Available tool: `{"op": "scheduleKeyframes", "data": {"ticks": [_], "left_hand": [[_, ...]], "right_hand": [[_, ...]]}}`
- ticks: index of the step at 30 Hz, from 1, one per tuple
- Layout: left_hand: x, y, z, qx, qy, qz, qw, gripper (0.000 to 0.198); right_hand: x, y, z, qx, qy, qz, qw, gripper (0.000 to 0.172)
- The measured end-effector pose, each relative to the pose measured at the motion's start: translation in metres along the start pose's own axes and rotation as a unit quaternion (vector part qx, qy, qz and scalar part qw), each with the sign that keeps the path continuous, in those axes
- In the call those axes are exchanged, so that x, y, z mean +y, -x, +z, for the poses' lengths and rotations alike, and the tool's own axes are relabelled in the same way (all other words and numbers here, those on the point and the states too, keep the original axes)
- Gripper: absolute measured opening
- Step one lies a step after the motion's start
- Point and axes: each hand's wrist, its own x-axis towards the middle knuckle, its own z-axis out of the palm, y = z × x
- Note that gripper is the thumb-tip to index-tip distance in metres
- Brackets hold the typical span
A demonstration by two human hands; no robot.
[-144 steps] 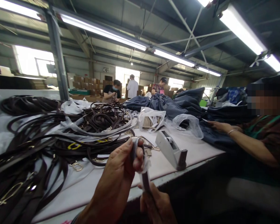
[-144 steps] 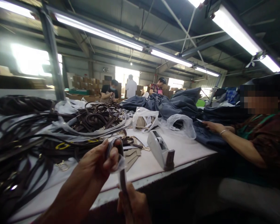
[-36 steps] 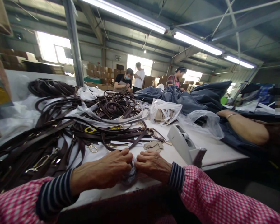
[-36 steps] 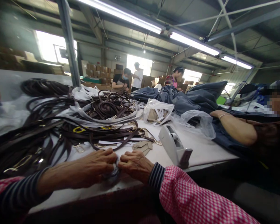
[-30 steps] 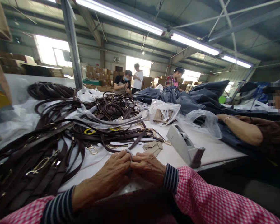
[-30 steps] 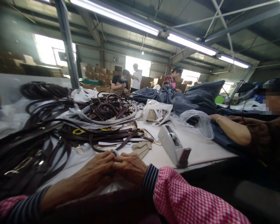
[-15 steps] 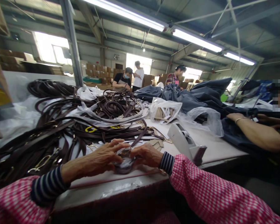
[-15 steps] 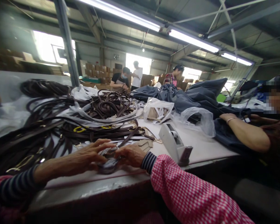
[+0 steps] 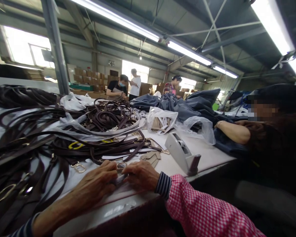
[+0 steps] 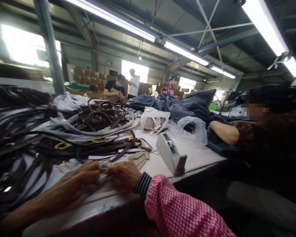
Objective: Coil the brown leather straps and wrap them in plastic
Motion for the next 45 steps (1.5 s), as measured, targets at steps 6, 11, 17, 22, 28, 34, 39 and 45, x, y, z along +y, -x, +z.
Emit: {"op": "scheduleKeyframes", "data": {"ticks": [6, 11, 17, 22, 28, 34, 39, 45], "left_hand": [[0.002, -0.009, 0.010, -0.020, -0.052, -0.009, 0.998, 0.021], [0.000, -0.002, 0.028, 0.033, -0.052, -0.012, 0.998, 0.016], [0.011, -0.003, 0.012, 0.069, 0.063, -0.130, 0.987, 0.023], [0.023, -0.045, -0.003, 0.115, 0.360, -0.286, 0.881, 0.040], [0.013, -0.088, 0.025, 0.210, 0.626, -0.301, 0.688, 0.045], [0.003, -0.084, 0.039, 0.206, 0.668, -0.304, 0.647, 0.040], [0.001, -0.080, 0.039, 0.192, 0.689, -0.297, 0.633, 0.041], [-0.002, -0.078, 0.039, 0.185, 0.709, -0.282, 0.619, 0.035]], "right_hand": [[-0.004, 0.003, 0.020, 0.028, 0.020, 0.001, 0.999, 0.014], [0.009, 0.009, -0.007, 0.047, -0.098, 0.043, 0.993, 0.024], [0.078, 0.037, -0.056, 0.108, 0.019, 0.261, 0.959, 0.021], [0.108, 0.047, -0.050, 0.009, 0.093, 0.333, 0.938, 0.020], [0.105, 0.036, -0.049, -0.075, 0.162, 0.356, 0.917, 0.023], [0.105, 0.037, -0.063, -0.075, 0.203, 0.350, 0.911, 0.022], [0.116, 0.036, -0.105, -0.014, 0.210, 0.326, 0.922, 0.017], [0.089, 0.059, -0.127, 0.077, 0.216, 0.289, 0.930, 0.017]]}}
